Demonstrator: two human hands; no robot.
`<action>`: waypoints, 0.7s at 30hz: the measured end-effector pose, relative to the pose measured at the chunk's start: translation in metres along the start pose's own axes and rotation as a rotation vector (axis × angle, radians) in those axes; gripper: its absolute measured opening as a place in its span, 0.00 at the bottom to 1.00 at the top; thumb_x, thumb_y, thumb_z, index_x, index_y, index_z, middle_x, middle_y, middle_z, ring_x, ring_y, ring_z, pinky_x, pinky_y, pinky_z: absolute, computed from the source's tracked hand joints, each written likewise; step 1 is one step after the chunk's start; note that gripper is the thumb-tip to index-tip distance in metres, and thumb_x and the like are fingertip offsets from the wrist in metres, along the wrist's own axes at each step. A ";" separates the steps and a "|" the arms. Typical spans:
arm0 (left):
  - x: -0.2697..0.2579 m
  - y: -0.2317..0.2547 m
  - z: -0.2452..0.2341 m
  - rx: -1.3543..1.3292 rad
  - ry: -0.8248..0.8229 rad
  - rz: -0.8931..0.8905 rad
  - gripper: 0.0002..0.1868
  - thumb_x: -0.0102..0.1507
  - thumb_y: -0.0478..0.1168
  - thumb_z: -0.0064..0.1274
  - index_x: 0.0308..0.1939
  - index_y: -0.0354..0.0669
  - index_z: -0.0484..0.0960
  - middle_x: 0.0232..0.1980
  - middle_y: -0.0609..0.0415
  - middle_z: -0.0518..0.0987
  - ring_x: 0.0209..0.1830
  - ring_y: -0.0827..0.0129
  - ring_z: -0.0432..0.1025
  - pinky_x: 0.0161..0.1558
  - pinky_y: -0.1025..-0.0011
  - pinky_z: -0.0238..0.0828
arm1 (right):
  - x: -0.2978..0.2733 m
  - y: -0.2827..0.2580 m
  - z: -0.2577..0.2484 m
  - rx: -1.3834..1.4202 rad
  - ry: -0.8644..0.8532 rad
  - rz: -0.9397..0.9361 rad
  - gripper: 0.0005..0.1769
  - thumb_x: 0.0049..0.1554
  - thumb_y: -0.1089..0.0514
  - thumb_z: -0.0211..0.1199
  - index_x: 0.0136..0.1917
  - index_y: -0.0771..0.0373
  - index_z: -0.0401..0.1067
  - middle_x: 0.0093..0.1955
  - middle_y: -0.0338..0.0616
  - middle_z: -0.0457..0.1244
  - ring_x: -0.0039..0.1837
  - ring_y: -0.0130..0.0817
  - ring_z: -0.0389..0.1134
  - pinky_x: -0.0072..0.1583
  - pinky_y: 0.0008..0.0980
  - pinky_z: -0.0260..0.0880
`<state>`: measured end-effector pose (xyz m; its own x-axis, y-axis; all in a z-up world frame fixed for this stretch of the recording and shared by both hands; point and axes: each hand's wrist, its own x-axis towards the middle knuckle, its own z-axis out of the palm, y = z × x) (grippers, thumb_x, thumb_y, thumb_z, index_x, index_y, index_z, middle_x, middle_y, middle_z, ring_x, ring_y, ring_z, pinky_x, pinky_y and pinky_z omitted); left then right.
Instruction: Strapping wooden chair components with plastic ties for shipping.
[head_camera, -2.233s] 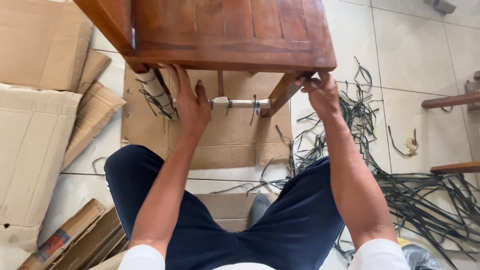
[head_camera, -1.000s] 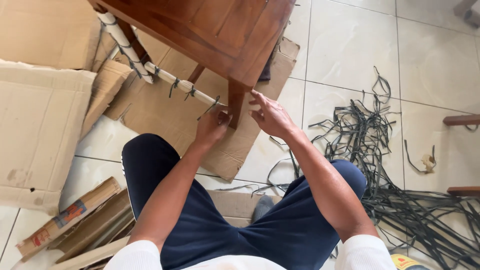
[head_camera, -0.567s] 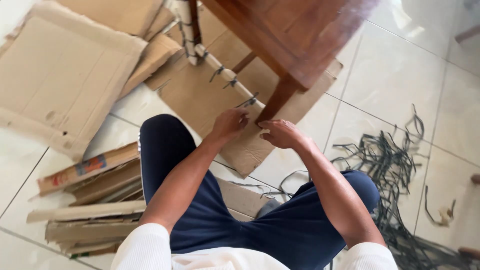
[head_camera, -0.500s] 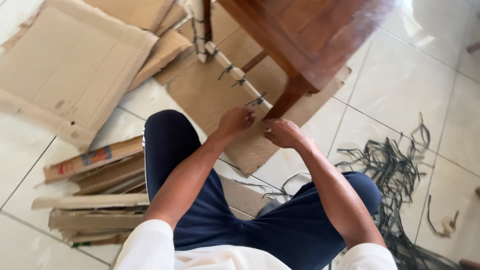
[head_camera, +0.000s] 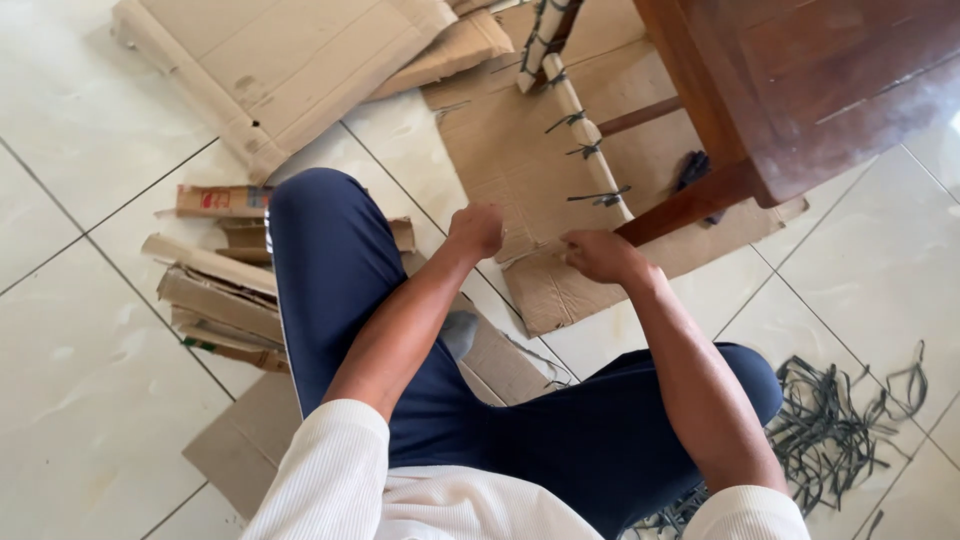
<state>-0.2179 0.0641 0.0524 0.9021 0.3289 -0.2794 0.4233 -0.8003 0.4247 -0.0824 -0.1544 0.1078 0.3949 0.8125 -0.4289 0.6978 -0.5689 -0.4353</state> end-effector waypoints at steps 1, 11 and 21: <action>-0.001 -0.011 0.011 -0.003 0.005 -0.013 0.12 0.62 0.41 0.54 0.47 0.40 0.82 0.54 0.41 0.80 0.57 0.47 0.74 0.54 0.53 0.73 | 0.007 0.002 0.001 -0.005 -0.007 -0.012 0.26 0.58 0.50 0.63 0.67 0.61 0.70 0.61 0.55 0.68 0.62 0.52 0.69 0.61 0.44 0.69; -0.057 -0.131 0.054 0.001 0.191 -0.250 0.20 0.59 0.33 0.51 0.56 0.40 0.77 0.66 0.44 0.69 0.61 0.46 0.69 0.54 0.50 0.72 | 0.038 -0.039 -0.006 0.027 0.019 -0.186 0.25 0.58 0.50 0.64 0.65 0.63 0.71 0.58 0.54 0.69 0.58 0.49 0.73 0.58 0.44 0.71; -0.069 -0.173 0.079 -0.014 0.075 -0.355 0.20 0.61 0.30 0.53 0.58 0.40 0.72 0.59 0.39 0.76 0.57 0.41 0.74 0.54 0.52 0.74 | 0.057 -0.025 0.011 -0.074 0.019 -0.204 0.26 0.56 0.49 0.66 0.64 0.63 0.72 0.57 0.54 0.70 0.59 0.51 0.72 0.59 0.44 0.71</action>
